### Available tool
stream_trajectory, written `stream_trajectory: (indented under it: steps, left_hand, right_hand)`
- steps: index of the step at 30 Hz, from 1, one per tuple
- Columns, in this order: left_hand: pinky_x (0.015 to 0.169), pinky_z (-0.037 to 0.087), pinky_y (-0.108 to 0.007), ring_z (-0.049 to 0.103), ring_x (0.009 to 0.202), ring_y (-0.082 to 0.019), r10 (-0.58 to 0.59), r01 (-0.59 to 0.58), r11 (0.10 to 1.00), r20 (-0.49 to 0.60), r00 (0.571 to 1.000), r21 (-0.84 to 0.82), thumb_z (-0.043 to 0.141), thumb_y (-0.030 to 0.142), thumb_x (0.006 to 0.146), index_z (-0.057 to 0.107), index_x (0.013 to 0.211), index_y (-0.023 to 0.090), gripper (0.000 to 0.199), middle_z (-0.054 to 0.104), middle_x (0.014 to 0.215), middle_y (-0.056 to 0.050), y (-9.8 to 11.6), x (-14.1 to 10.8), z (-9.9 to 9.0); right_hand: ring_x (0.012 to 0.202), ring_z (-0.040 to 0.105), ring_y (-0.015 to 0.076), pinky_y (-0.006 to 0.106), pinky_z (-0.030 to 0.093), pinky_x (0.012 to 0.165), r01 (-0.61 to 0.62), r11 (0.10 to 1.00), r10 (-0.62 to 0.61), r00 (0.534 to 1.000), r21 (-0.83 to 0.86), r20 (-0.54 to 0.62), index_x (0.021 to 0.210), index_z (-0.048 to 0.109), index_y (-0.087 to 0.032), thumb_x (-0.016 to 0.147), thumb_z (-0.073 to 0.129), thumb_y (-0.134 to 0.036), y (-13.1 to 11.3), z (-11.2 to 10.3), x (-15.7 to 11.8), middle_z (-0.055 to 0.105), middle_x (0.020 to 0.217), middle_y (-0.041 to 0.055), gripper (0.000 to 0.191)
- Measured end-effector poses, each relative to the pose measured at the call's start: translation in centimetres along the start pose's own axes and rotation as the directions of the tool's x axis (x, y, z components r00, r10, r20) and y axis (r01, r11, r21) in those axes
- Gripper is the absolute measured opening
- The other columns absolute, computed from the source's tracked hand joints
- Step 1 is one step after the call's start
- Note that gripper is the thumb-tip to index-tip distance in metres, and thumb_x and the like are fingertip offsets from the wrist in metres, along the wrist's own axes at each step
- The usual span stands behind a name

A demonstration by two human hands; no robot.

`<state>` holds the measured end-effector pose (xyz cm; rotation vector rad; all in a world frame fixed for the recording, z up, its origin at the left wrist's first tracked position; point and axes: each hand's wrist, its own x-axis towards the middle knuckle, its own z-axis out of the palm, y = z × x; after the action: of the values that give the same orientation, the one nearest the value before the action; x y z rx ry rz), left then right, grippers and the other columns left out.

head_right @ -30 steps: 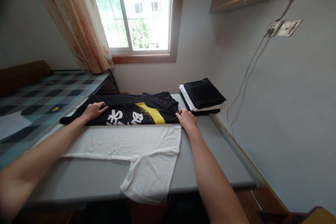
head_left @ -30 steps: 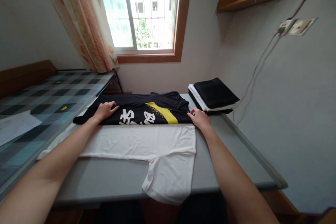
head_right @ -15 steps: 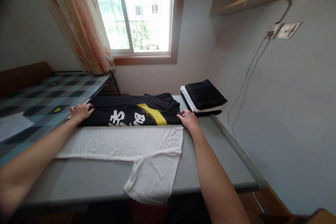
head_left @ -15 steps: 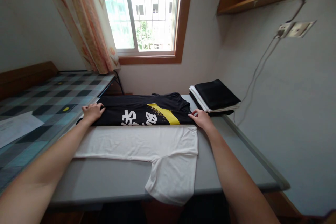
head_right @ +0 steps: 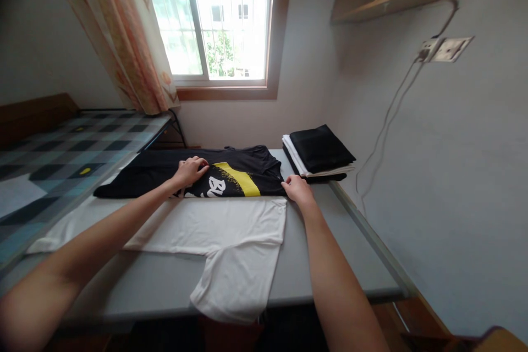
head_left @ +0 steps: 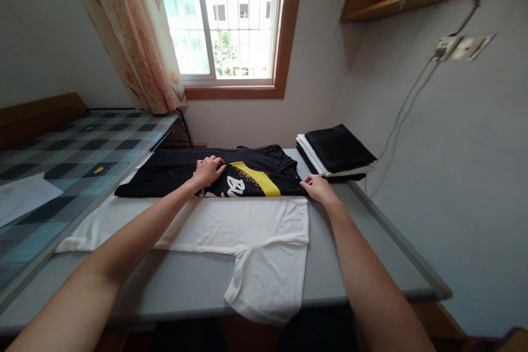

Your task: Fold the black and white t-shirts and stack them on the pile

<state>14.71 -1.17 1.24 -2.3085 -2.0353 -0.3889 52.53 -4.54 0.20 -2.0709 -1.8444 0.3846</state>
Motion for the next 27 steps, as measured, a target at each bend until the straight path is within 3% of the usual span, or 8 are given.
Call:
stream_trajectory:
  steps: [4, 6, 8, 12, 15, 20, 23, 27]
  left_hand:
    - [0.098, 0.033, -0.044, 0.052, 0.115, -0.028, 0.089, -0.092, 0.994, -0.070, 0.994, -0.055, 0.046, 0.040, 0.093, 0.063, 0.115, 0.024, 0.032, 0.060, 0.122, -0.011, 4.1, -0.3, 0.6]
    - [0.101, 0.031, -0.044, 0.050, 0.120, -0.028, 0.156, -0.166, 0.982, -0.114, 0.981, -0.086, 0.045, 0.041, 0.094, 0.061, 0.122, 0.025, 0.036, 0.057, 0.130, -0.011, 5.9, -1.0, 1.0]
    - [0.105, 0.028, -0.044, 0.046, 0.127, -0.028, 0.215, -0.227, 0.968, -0.108, 0.971, -0.108, 0.045, 0.045, 0.094, 0.059, 0.128, 0.026, 0.040, 0.054, 0.137, -0.010, 7.4, -1.9, 1.6]
    - [0.111, 0.022, -0.046, 0.040, 0.135, -0.027, 0.255, -0.255, 0.959, -0.012, 0.967, -0.128, 0.042, 0.052, 0.094, 0.054, 0.135, 0.031, 0.047, 0.049, 0.145, -0.007, 9.0, -2.9, 2.7]
    - [0.115, 0.018, -0.047, 0.033, 0.141, -0.027, 0.259, -0.254, 0.959, 0.027, 0.965, -0.130, 0.038, 0.055, 0.095, 0.047, 0.141, 0.033, 0.052, 0.043, 0.151, -0.005, 8.7, -3.0, 3.1]
    - [0.117, 0.011, -0.051, 0.021, 0.147, -0.027, 0.189, -0.185, 0.981, 0.066, 0.980, -0.066, 0.034, 0.057, 0.096, 0.039, 0.147, 0.033, 0.057, 0.030, 0.158, -0.003, 4.8, -3.1, 2.7]
    - [0.117, 0.012, -0.052, 0.020, 0.147, -0.028, 0.054, -0.053, 0.999, 0.102, 0.993, -0.007, 0.032, 0.057, 0.095, 0.033, 0.150, 0.030, 0.062, 0.027, 0.159, -0.005, 0.2, -3.4, 1.7]
    - [0.116, 0.013, -0.055, 0.019, 0.147, -0.028, -0.160, 0.151, 0.986, 0.152, 0.975, 0.072, 0.028, 0.059, 0.095, 0.033, 0.150, 0.028, 0.064, 0.025, 0.159, -0.008, -7.5, -4.5, -0.2]
  right_hand:
    - [0.091, 0.067, 0.0233, 0.030, 0.047, 0.077, -0.017, 0.997, 0.014, 0.999, -0.075, -0.048, 0.091, 0.069, -0.021, 0.085, 0.060, -0.036, -0.9, -0.6, -0.8, 0.072, 0.093, 0.0088, 0.019]
    - [0.099, 0.064, 0.0246, 0.033, 0.047, 0.084, 0.079, 0.992, -0.094, 0.983, -0.102, -0.156, 0.100, 0.069, -0.019, 0.087, 0.055, -0.032, -2.0, -0.6, -1.3, 0.070, 0.102, 0.0113, 0.022]
    - [0.107, 0.061, 0.0247, 0.035, 0.045, 0.094, 0.268, 0.959, -0.283, 0.934, -0.098, -0.219, 0.111, 0.067, -0.018, 0.091, 0.049, -0.032, -3.4, -0.1, -1.9, 0.067, 0.112, 0.0133, 0.030]
    - [0.131, 0.047, 0.0243, 0.038, 0.035, 0.109, 0.614, 0.788, -0.615, 0.784, -0.040, -0.082, 0.135, 0.056, -0.022, 0.094, 0.044, -0.044, -6.2, 2.1, -2.9, 0.057, 0.136, 0.0116, 0.048]
    - [0.144, 0.028, 0.0268, 0.044, 0.024, 0.116, 0.634, 0.767, -0.631, 0.773, -0.102, 0.062, 0.147, 0.043, -0.022, 0.094, 0.038, -0.055, -7.0, 3.6, -3.3, 0.040, 0.152, 0.0097, 0.062]
    - [0.148, 0.015, 0.0269, 0.047, 0.011, 0.119, 0.534, 0.820, -0.499, 0.843, -0.205, 0.201, 0.153, 0.030, -0.024, 0.094, 0.026, -0.066, -6.5, 4.0, -3.2, 0.021, 0.161, 0.0056, 0.073]
    - [0.149, 0.012, 0.0262, 0.047, 0.008, 0.119, 0.517, 0.828, -0.474, 0.852, -0.219, 0.220, 0.154, 0.027, -0.025, 0.093, 0.023, -0.068, -6.5, 3.7, -3.2, 0.017, 0.162, 0.0046, 0.075]
    - [0.149, 0.013, 0.0266, 0.047, 0.008, 0.119, 0.516, 0.827, -0.472, 0.853, -0.222, 0.223, 0.154, 0.026, -0.024, 0.091, 0.028, -0.070, -6.6, 3.8, -3.2, 0.017, 0.162, 0.0057, 0.078]
